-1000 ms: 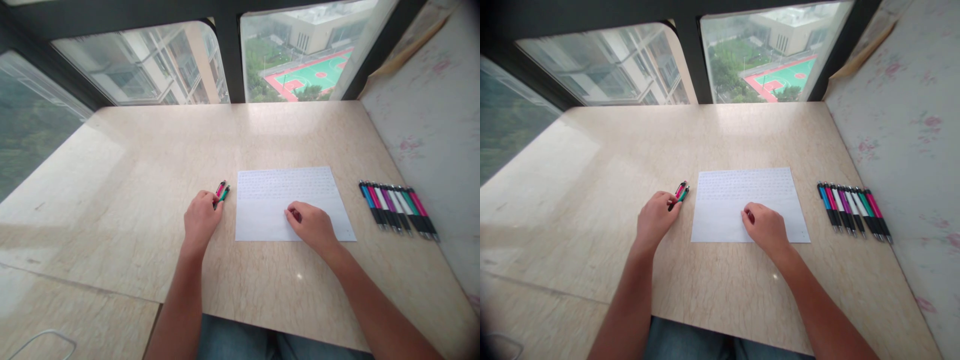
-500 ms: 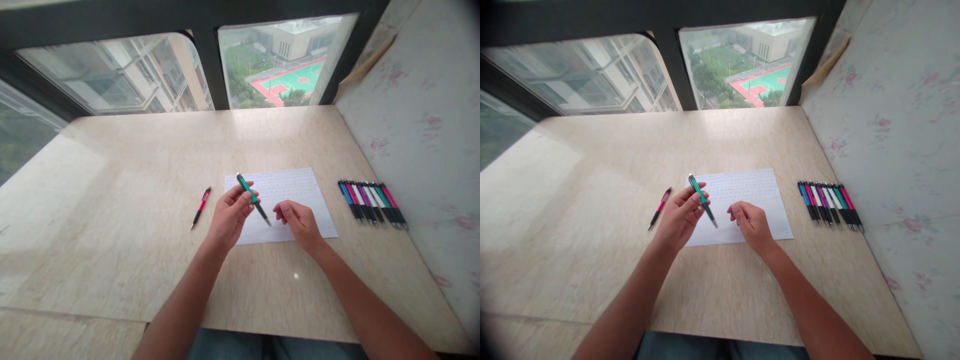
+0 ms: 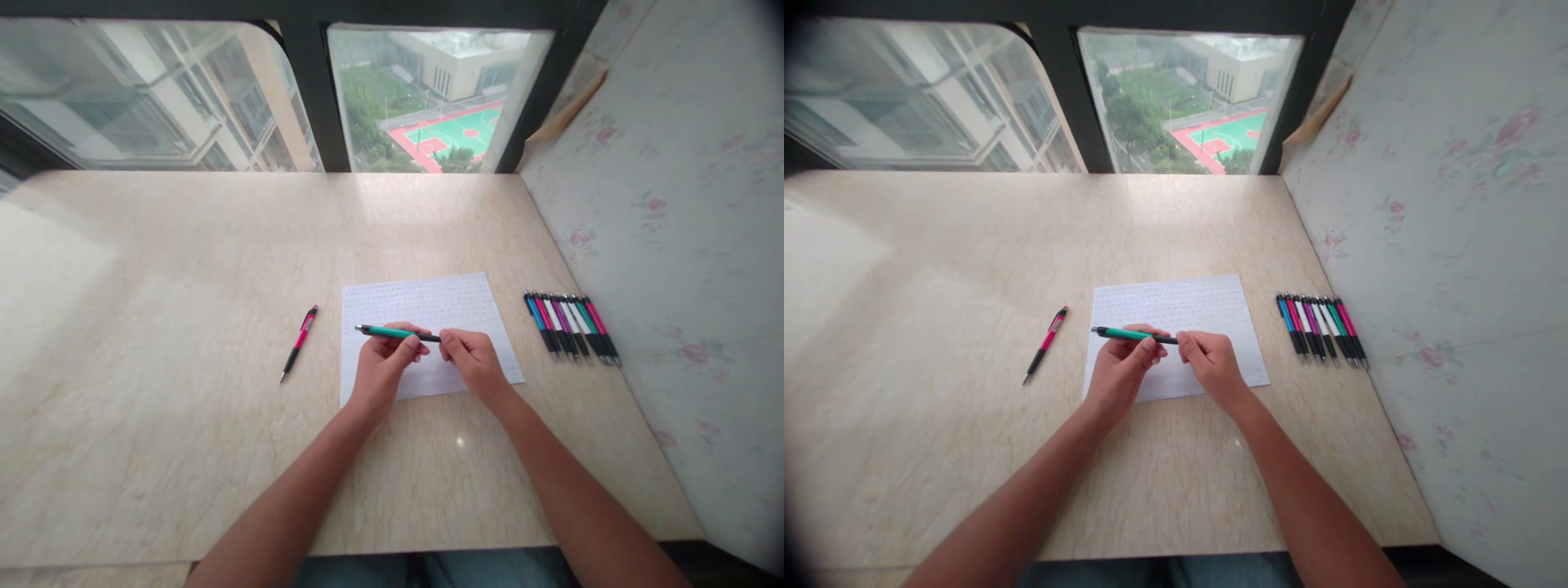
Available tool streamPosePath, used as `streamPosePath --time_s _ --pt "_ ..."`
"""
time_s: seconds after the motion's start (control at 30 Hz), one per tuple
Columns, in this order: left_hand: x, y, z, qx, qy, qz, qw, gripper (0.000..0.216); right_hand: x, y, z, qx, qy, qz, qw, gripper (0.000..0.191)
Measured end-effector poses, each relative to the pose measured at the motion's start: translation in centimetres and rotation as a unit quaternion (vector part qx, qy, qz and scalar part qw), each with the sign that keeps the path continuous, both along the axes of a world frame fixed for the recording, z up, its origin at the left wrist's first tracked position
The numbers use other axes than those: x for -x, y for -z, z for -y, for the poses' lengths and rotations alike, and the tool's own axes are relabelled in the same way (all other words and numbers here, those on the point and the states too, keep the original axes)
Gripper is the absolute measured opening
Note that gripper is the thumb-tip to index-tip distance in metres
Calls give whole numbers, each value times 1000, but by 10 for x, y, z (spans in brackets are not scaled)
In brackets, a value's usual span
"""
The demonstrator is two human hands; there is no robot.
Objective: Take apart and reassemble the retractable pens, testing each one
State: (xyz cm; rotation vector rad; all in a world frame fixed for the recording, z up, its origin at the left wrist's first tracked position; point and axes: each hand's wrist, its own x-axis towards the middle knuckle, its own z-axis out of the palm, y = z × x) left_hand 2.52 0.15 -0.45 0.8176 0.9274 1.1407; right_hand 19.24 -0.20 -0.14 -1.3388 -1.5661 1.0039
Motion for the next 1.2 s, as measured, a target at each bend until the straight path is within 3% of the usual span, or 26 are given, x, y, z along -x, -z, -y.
streamPosePath --time_s 0.13,0.33,0.43,0.57,0.73,1.0,1.2 --pt "-3 4 4 -15 -28 -16 999 19 -3 0 -1 -45 4 38 998 44" --pt "-9 2 6 70 -52 51 995 20 -9 -1 -1 -170 -29 133 976 34" --pt "-8 2 5 91 -60 61 992 23 -9 -2 -1 -194 -33 145 970 24" --pt "-6 0 4 89 -65 70 991 24 -10 -2 -3 -163 -13 77 984 16" --pt "-5 1 2 73 -46 54 995 24 -12 2 -5 -73 14 30 997 37" --pt "-2 4 0 71 -39 45 996 24 -12 2 -6 -63 44 -18 997 9" --pt "-1 -1 -1 85 -35 59 994 27 -11 3 -5 -19 17 -69 997 16"
